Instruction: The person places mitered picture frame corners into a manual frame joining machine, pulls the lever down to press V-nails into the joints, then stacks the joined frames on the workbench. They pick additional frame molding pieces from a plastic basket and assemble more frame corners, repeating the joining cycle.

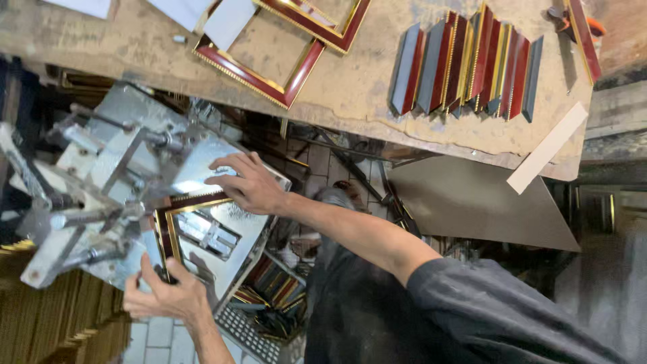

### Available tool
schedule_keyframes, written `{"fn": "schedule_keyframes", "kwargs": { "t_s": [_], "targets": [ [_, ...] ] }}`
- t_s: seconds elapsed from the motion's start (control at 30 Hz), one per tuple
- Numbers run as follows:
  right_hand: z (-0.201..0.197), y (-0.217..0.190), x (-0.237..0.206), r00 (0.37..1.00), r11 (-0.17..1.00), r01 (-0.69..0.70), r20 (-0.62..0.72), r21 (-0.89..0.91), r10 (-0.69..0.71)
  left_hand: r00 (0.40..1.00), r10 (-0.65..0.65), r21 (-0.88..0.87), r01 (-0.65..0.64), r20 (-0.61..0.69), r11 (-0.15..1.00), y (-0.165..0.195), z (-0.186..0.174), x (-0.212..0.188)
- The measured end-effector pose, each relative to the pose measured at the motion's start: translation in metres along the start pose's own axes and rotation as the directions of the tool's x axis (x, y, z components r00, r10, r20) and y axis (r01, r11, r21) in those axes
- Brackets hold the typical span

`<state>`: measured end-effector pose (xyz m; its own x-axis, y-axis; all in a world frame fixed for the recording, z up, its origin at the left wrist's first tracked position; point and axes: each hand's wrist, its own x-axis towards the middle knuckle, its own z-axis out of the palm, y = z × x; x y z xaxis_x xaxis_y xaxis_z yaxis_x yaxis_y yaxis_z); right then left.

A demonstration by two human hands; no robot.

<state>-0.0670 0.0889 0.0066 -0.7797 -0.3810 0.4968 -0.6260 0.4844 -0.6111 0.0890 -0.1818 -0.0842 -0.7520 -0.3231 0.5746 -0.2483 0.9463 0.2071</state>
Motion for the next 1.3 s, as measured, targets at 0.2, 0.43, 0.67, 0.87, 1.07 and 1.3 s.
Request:
{"fn": "schedule_keyframes", "kwargs": {
  "t_s": [0.2, 0.43, 0.67, 0.87, 1.07, 1.3],
  "targets": [
    [-0.226, 0.093, -0.021, 0.99, 0.91, 0.006, 0.129, -0.415, 0.052, 0.959, -0.005, -0.085, -0.019, -0.283, 0.996, 0.042, 0.007, 0.009],
    [-0.373, 0.211, -0.071, 0.783, 0.566, 0.158, 0.452, -0.809, 0.428, 0.853, 0.421, -0.746, -0.057, 0.31, 0.664, 0.386, 0.049, 0.053],
    [-0.421, 0.253, -0.113, 0.885, 0.686, -0.056, 0.282, -0.725, 0.371, 0.657, 0.493, -0.54, -0.153, 0.57, 0.828, 0.549, 0.073, 0.072],
    [-0.412, 0.227, -0.137, 0.909, 0.897, -0.416, -0.039, -0.151, 0.415, 0.745, 0.296, -0.654, 0.239, 0.598, 0.718, 0.516, 0.064, 0.073],
    [-0.263, 0.123, -0.059, 0.982, 0.992, -0.018, 0.186, -0.122, 0.041, 0.609, -0.203, -0.45, 0.736, 0.767, 0.506, 0.343, 0.004, 0.042],
    [-0.015, -0.006, 0.023, 0.823, 0.842, 0.508, 0.391, -0.184, -0.412, 0.86, -0.404, -0.37, 0.502, 0.312, 0.782, 0.124, -0.096, -0.021]
  ]
}}
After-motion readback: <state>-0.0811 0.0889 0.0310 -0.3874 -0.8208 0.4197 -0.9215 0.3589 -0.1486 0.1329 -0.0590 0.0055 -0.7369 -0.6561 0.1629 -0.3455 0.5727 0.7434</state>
